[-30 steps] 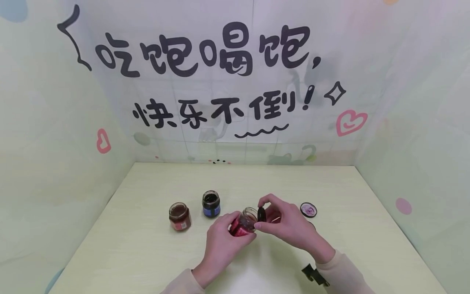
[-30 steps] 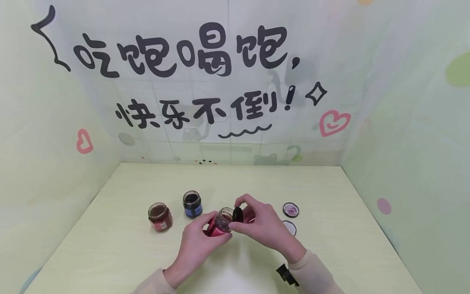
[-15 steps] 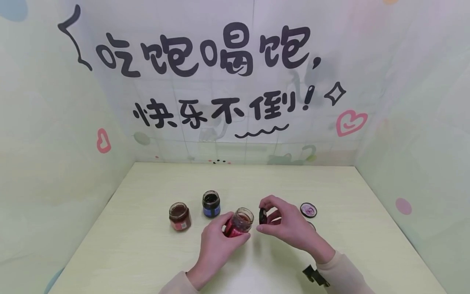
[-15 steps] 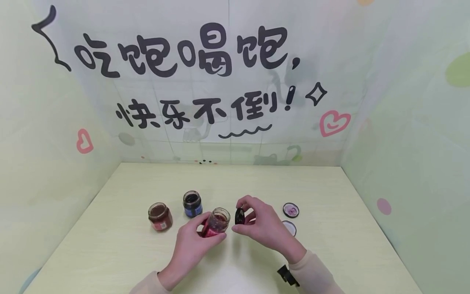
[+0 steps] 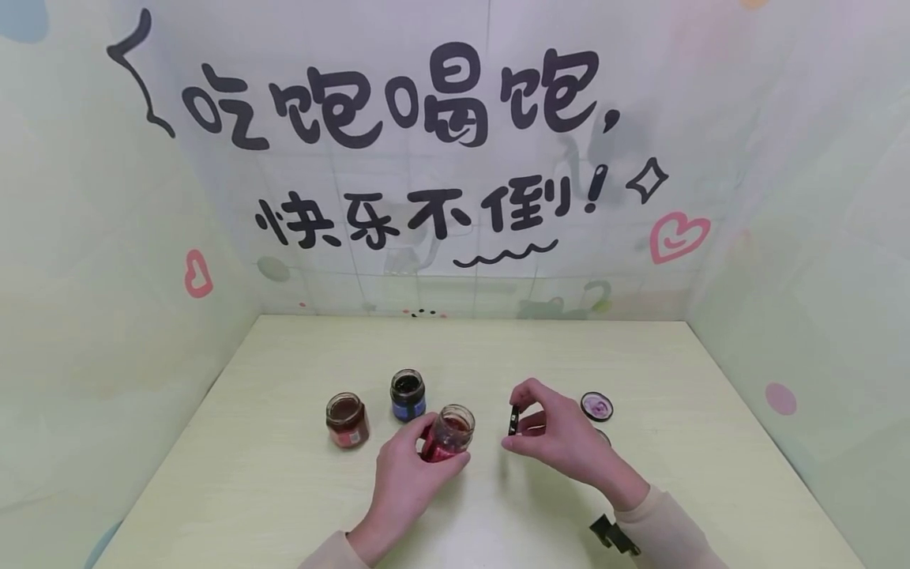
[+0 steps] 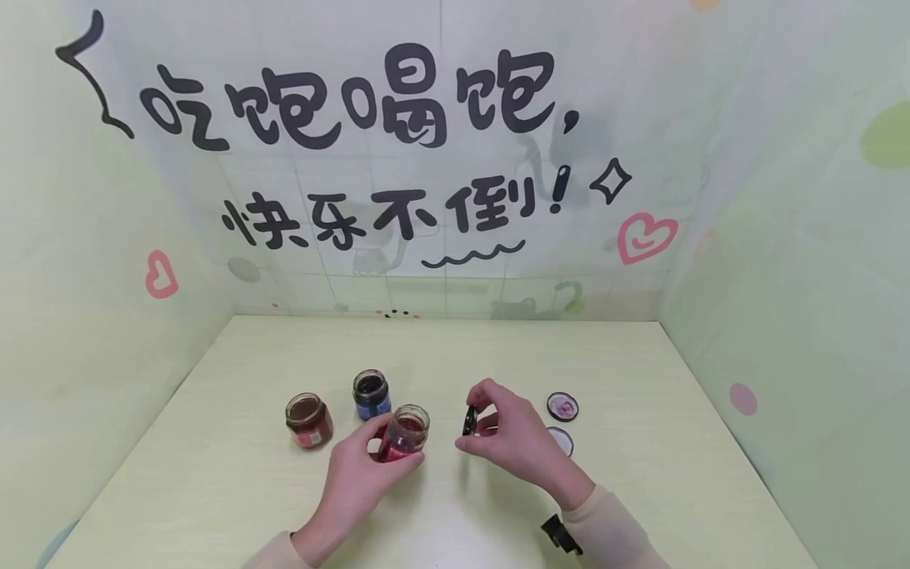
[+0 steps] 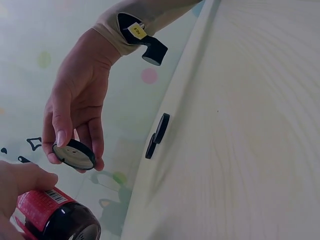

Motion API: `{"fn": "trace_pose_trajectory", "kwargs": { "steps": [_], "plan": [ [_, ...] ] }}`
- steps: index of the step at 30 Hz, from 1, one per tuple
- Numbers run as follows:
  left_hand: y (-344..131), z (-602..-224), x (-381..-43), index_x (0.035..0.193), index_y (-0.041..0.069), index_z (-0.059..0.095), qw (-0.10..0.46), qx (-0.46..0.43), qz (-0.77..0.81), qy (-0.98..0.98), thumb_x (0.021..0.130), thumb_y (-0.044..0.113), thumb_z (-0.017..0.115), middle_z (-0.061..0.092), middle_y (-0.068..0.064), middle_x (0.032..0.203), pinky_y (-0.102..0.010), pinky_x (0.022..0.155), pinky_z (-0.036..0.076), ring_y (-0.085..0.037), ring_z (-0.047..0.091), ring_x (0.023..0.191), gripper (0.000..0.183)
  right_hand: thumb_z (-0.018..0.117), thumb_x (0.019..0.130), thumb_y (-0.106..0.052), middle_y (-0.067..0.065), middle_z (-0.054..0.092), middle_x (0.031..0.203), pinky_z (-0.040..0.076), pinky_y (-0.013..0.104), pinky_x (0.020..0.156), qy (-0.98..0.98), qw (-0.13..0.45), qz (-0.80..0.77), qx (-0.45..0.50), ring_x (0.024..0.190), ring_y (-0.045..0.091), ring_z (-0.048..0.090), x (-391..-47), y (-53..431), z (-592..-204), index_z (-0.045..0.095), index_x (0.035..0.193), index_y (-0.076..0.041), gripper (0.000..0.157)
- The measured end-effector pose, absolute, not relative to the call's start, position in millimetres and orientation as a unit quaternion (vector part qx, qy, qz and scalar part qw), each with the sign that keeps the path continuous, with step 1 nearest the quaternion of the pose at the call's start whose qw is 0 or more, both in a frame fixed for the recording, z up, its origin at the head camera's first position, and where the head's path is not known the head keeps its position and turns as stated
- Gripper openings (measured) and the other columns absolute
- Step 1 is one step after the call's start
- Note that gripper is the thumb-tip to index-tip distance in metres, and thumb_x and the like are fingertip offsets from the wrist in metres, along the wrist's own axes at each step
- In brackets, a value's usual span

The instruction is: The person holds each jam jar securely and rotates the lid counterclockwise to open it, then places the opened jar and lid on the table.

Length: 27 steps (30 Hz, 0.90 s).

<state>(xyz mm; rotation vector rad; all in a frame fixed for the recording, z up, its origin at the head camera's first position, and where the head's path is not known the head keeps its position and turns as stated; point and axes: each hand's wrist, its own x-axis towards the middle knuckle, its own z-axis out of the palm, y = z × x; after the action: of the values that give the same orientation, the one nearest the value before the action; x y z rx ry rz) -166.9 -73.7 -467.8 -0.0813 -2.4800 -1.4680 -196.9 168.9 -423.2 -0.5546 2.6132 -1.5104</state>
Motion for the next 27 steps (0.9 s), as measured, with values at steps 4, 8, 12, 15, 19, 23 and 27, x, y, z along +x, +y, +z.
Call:
{"fn": "trace_pose_trajectory", "kwargs": {
  "steps": [4, 8, 12, 15, 19, 23, 27],
  "plan": [
    [-77.2, -469.3, -166.3, 0.124, 0.012, 0.068, 0.127, -0.021, -0.512, -0.849, 0.065, 0.030, 0.095, 0.072, -0.002, 0.112, -0.047, 0.089, 0.053, -0.020, 0.066, 0.103, 0.067, 0.089, 0.078, -0.023, 0.004, 0.062, 0.109, 0.056, 0.028, 0.080, 0.854, 0.041, -0.490, -0.168, 0.094, 0.016, 0.070, -197.5, 170.7, -426.1, 0.057, 0.107, -0.022, 0.044],
    [-81.1, -470.9, -166.6, 0.122, 0.014, 0.068, 0.124, -0.015, -0.514, -0.849, 0.065, 0.028, 0.095, 0.072, -0.001, 0.109, -0.042, 0.083, 0.054, -0.020, 0.066, 0.099, 0.064, 0.089, 0.077, -0.027, 0.003, 0.063, 0.107, 0.056, 0.028, 0.080, 0.859, 0.044, -0.484, -0.161, 0.095, 0.016, 0.069, -197.4, 172.9, -430.0, 0.057, 0.107, -0.020, 0.044],
    [-85.3, -472.9, -166.8, 0.119, 0.017, 0.068, 0.124, -0.007, -0.512, -0.850, 0.064, 0.025, 0.095, 0.072, 0.001, 0.107, -0.038, 0.079, 0.052, -0.017, 0.066, 0.095, 0.062, 0.089, 0.078, -0.028, 0.003, 0.064, 0.106, 0.056, 0.029, 0.079, 0.863, 0.047, -0.477, -0.160, 0.094, 0.017, 0.069, -197.8, 174.9, -433.7, 0.057, 0.107, -0.020, 0.044],
    [-88.0, -473.9, -166.6, 0.117, 0.018, 0.069, 0.126, -0.004, -0.512, -0.850, 0.064, 0.023, 0.095, 0.072, 0.002, 0.104, -0.037, 0.080, 0.051, -0.016, 0.065, 0.093, 0.060, 0.089, 0.078, -0.028, 0.003, 0.066, 0.104, 0.056, 0.029, 0.078, 0.866, 0.047, -0.472, -0.159, 0.092, 0.017, 0.069, -199.2, 176.7, -436.5, 0.058, 0.106, -0.021, 0.043],
    [-91.1, -474.2, -166.2, 0.117, 0.019, 0.068, 0.122, 0.001, -0.513, -0.849, 0.064, 0.021, 0.094, 0.071, 0.003, 0.099, -0.037, 0.077, 0.051, -0.017, 0.064, 0.088, 0.058, 0.089, 0.078, -0.029, 0.002, 0.067, 0.101, 0.056, 0.029, 0.077, 0.868, 0.048, -0.469, -0.158, 0.092, 0.016, 0.068, -201.5, 180.0, -440.5, 0.059, 0.106, -0.019, 0.043],
    [-94.6, -474.0, -165.7, 0.118, 0.018, 0.067, 0.115, 0.008, -0.512, -0.851, 0.065, 0.021, 0.093, 0.070, 0.002, 0.100, -0.037, 0.076, 0.050, -0.017, 0.063, 0.089, 0.059, 0.088, 0.078, -0.031, 0.002, 0.067, 0.100, 0.055, 0.029, 0.077, 0.872, 0.050, -0.462, -0.156, 0.093, 0.015, 0.068, -202.7, 183.6, -444.9, 0.060, 0.107, -0.015, 0.044],
    [-97.9, -474.0, -165.4, 0.119, 0.017, 0.067, 0.114, 0.012, -0.509, -0.853, 0.066, 0.021, 0.093, 0.071, 0.001, 0.103, -0.040, 0.080, 0.051, -0.018, 0.064, 0.095, 0.059, 0.089, 0.077, -0.030, 0.002, 0.067, 0.102, 0.056, 0.029, 0.078, 0.873, 0.052, -0.461, -0.150, 0.095, 0.015, 0.068, -202.9, 187.2, -448.4, 0.060, 0.106, -0.014, 0.044]
  ]
}}
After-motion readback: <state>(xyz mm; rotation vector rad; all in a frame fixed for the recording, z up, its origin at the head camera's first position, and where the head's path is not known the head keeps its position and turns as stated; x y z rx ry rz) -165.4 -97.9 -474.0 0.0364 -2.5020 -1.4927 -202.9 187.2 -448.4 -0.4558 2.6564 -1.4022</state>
